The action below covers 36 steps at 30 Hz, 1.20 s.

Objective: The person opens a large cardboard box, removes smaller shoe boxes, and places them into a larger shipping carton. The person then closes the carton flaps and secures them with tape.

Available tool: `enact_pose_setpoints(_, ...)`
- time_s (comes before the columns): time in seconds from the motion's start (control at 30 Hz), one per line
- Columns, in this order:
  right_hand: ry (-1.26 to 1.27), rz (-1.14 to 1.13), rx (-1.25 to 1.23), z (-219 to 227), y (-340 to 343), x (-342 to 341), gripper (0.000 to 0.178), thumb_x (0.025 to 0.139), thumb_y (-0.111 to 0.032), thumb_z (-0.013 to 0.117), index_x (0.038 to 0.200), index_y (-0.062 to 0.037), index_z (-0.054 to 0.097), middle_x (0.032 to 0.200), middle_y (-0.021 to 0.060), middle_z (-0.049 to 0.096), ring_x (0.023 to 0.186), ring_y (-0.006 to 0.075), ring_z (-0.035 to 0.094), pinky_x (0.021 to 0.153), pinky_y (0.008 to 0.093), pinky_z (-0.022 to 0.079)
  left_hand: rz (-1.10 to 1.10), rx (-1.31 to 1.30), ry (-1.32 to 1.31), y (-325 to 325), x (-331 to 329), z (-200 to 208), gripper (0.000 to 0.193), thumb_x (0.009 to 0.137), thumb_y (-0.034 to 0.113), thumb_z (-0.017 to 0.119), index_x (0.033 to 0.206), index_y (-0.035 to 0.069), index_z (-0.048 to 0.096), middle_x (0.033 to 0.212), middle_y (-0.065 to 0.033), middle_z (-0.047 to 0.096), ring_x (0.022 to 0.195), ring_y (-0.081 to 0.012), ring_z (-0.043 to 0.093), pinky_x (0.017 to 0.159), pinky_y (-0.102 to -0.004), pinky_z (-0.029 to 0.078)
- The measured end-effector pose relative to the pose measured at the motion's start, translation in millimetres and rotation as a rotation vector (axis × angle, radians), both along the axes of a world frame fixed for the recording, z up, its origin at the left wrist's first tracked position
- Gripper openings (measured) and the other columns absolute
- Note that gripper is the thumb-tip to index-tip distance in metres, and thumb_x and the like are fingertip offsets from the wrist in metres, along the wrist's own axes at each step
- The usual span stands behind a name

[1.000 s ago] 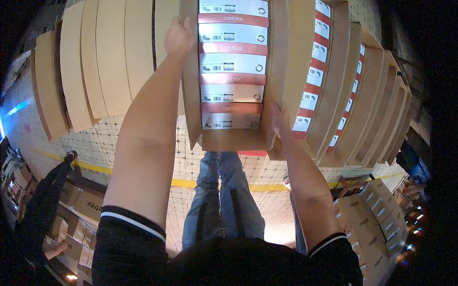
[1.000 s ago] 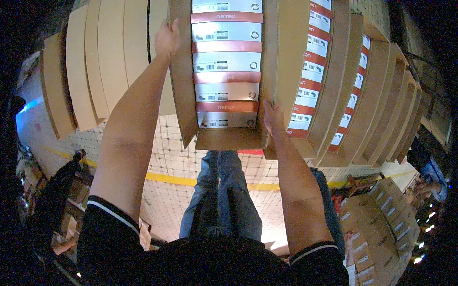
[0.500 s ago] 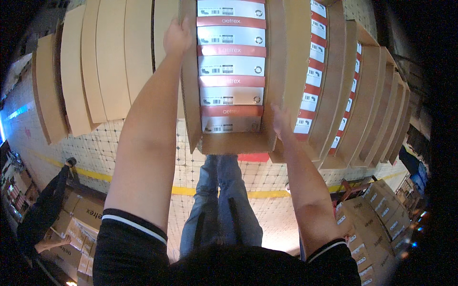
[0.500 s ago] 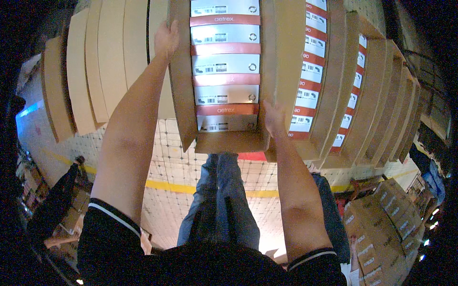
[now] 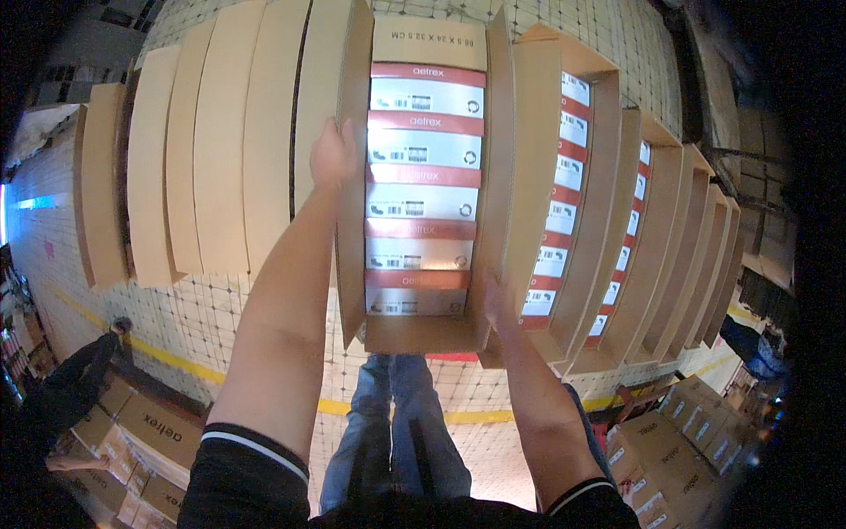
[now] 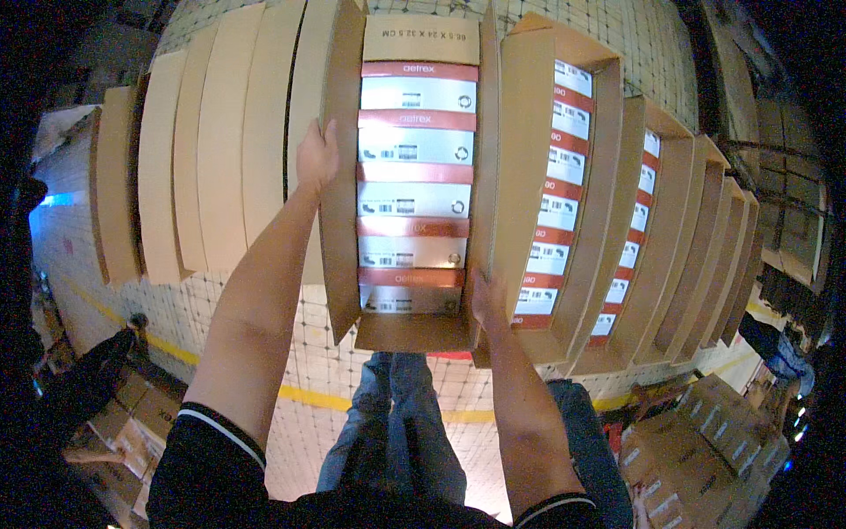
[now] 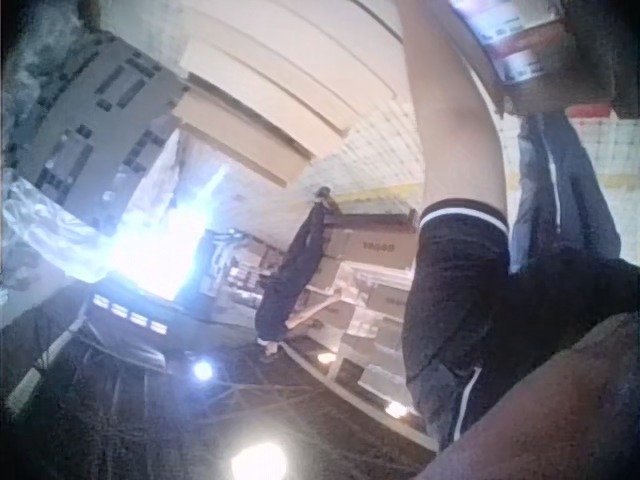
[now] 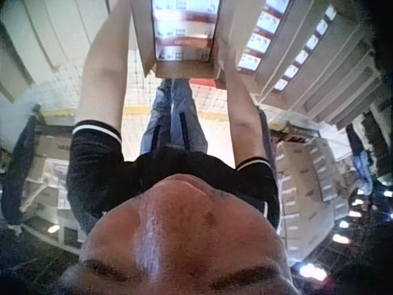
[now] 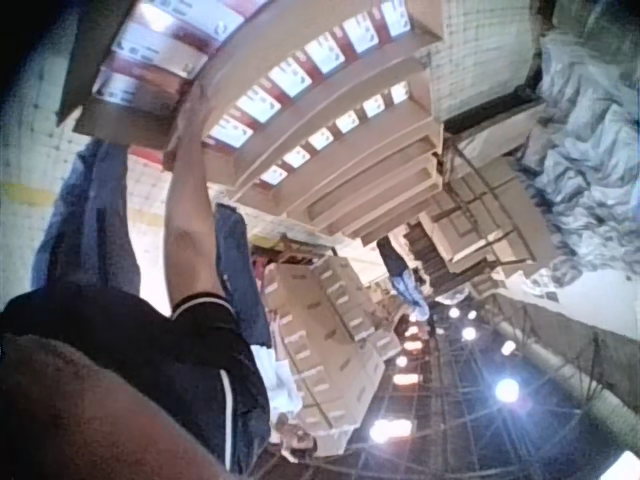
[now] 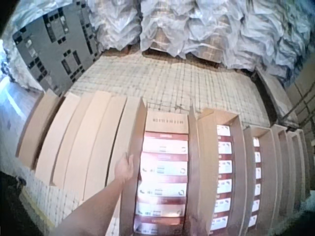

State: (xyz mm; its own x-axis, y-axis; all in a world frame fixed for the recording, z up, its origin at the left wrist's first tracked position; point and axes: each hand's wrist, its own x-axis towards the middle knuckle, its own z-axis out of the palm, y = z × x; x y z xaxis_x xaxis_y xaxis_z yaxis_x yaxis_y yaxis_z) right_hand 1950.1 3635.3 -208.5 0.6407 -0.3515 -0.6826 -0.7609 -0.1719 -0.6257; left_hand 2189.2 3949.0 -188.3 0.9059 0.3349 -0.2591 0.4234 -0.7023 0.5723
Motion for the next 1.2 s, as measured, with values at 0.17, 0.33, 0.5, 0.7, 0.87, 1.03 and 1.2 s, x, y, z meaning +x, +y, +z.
enact_pose_setpoints(0.17, 0.035, 0.041, -0.003, 18.4, 19.4, 7.9, 0.049, 0.094, -0.027, 0.059, 0.131, 0.0043, 0.05, 0.127, 0.0199, 0.055, 0.12, 0.0306, 0.05, 0.104, 0.0409, 0.037, 0.018, 0.03, 0.065, -8.2, 0.6, 9.0, 0.043, 0.099, 0.035, 0.042, 0.12, -0.001, 0.052, 0.097, -0.0297, 0.065, 0.094, -0.0461, 0.062, 0.082, -0.0534, 0.047)
enact_pose_setpoints(0.33, -0.199, 0.35, -0.497, 94.2, 58.0, 50.1, 0.055, 0.093, -0.029, 0.061, 0.133, 0.0064, 0.046, 0.132, 0.0223, 0.052, 0.125, 0.0331, 0.047, 0.107, 0.0422, 0.034, 0.006, 0.088, 0.119, -16.1, 2.8, 14.4, 0.036, 0.1, 0.032, 0.041, 0.115, 0.0, 0.051, 0.09, -0.0286, 0.065, 0.088, -0.0458, 0.063, 0.079, -0.0543, 0.047)
enact_pose_setpoints(0.5, -0.421, 0.234, 0.154, 80.0, 95.6, 164.6, 0.056, 0.095, -0.032, 0.058, 0.135, 0.0046, 0.044, 0.122, 0.021, 0.058, 0.113, 0.0325, 0.056, 0.1, 0.0405, 0.043, 0.013, 0.087, 0.139, -21.3, 3.5, 18.5, 0.031, 0.1, 0.031, 0.042, 0.107, 0.002, 0.051, 0.084, -0.0272, 0.065, 0.081, -0.0461, 0.063, 0.073, -0.0546, 0.048)
enact_pose_setpoints(0.7, -0.146, -0.575, 0.694, -41.2, 125.4, 396.0, 0.052, 0.096, -0.048, 0.047, 0.125, -0.0046, 0.048, 0.118, 0.0178, 0.055, 0.097, 0.0237, 0.06, 0.083, 0.0359, 0.054, 0.022, 0.099, 0.104, -24.2, 3.4, 17.4, 0.029, 0.1, 0.03, 0.043, 0.104, 0.003, 0.051, 0.079, -0.026, 0.065, 0.075, -0.0457, 0.063, 0.067, -0.0544, 0.048)
enact_pose_setpoints(0.87, -0.083, -0.812, 0.732, -61.1, 121.1, 445.4, 0.053, 0.09, -0.054, 0.051, 0.113, -0.0066, 0.047, 0.103, 0.0125, 0.052, 0.087, 0.0227, 0.058, 0.074, 0.0342, 0.056, 0.026, 0.107, 0.131, -24.0, 2.4, 12.9, 0.028, 0.1, 0.029, 0.044, 0.101, 0.002, 0.051, 0.074, -0.0263, 0.063, 0.071, -0.0458, 0.063, 0.063, -0.0543, 0.048)
enact_pose_setpoints(1.03, -0.328, -0.766, 0.67, -30.1, 124.7, 506.3, 0.049, 0.096, -0.046, 0.045, 0.118, -0.0033, 0.044, 0.106, 0.0133, 0.05, 0.087, 0.0226, 0.059, 0.071, 0.0337, 0.057, 0.018, 0.12, 0.107, -29.7, 1.4, 12.2, 0.027, 0.1, 0.029, 0.044, 0.102, 0.003, 0.051, 0.071, -0.0262, 0.062, 0.068, -0.045, 0.063, 0.06, -0.0539, 0.048)
enact_pose_setpoints(1.2, -0.256, -0.034, 0.587, 11.9, 92.4, 612.9, 0.062, 0.101, -0.047, 0.038, 0.147, -0.0083, 0.021, 0.124, 0.0169, 0.052, 0.117, 0.0268, 0.051, 0.088, 0.0378, 0.05, 0.009, 0.127, 0.147, -24.5, 2.7, 12.8, 0.027, 0.099, 0.029, 0.044, 0.109, 0.004, 0.05, 0.077, -0.0229, 0.066, 0.07, -0.0421, 0.065, 0.064, -0.0521, 0.05)
